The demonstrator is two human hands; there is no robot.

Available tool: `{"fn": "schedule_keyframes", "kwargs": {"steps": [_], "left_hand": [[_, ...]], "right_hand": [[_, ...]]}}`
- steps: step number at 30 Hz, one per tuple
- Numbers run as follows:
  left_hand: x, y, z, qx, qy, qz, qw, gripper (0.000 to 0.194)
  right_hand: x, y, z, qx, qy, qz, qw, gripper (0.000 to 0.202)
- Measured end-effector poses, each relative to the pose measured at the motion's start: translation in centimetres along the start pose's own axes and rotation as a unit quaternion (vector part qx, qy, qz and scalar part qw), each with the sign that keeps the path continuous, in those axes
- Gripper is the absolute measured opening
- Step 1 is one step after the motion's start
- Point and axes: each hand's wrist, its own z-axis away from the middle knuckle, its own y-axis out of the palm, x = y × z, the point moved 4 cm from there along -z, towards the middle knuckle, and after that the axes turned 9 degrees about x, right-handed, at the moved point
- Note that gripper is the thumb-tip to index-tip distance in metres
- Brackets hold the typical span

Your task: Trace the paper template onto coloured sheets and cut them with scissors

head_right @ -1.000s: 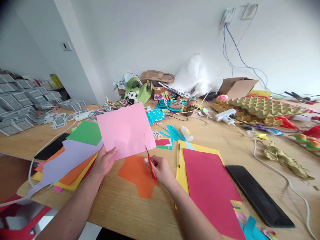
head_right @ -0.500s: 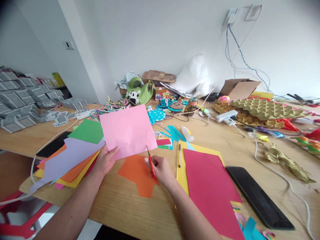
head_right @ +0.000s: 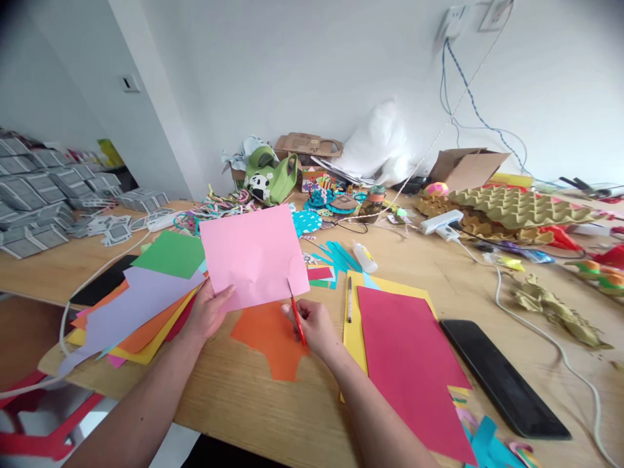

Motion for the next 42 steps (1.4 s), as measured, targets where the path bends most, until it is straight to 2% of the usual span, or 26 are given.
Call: {"fn": "schedule_keyframes", "kwargs": {"steps": [9, 18, 23, 31, 42], "left_hand": [[0.14, 0.06, 0.07, 0.006, -0.004, -0.01, 1.0, 0.053], [0.32, 0.24, 0.31, 0.004, -0.018, -0.025, 1.0, 0.052], [0.25, 0.4, 0.32, 0.004, -0.015, -0.02, 1.0, 0.05], [0.52, 0.56, 0.46, 0.019, -0.027, -0.026, 0.999, 0.05], [0.4, 0.8, 0.57, 0.014, -0.035, -0.025, 0.999, 0.051]], "right_hand": [[-0.31, 0.23, -0.01, -0.029, -0.002, -0.02, 0.999, 0.043], [-0.1, -0.01, -0.05, -0.021, -0.023, -0.016, 0.999, 0.044], [-0.37, 0.04, -0.17, -0.04, -0.006, -0.035, 0.999, 0.049], [-0.21, 0.1, -0.11, -0.046, -0.008, -0.031, 0.998, 0.043], [-0.18, -0.35, -0.2, -0.043, -0.005, -0.077, 0.996, 0.045]]}}
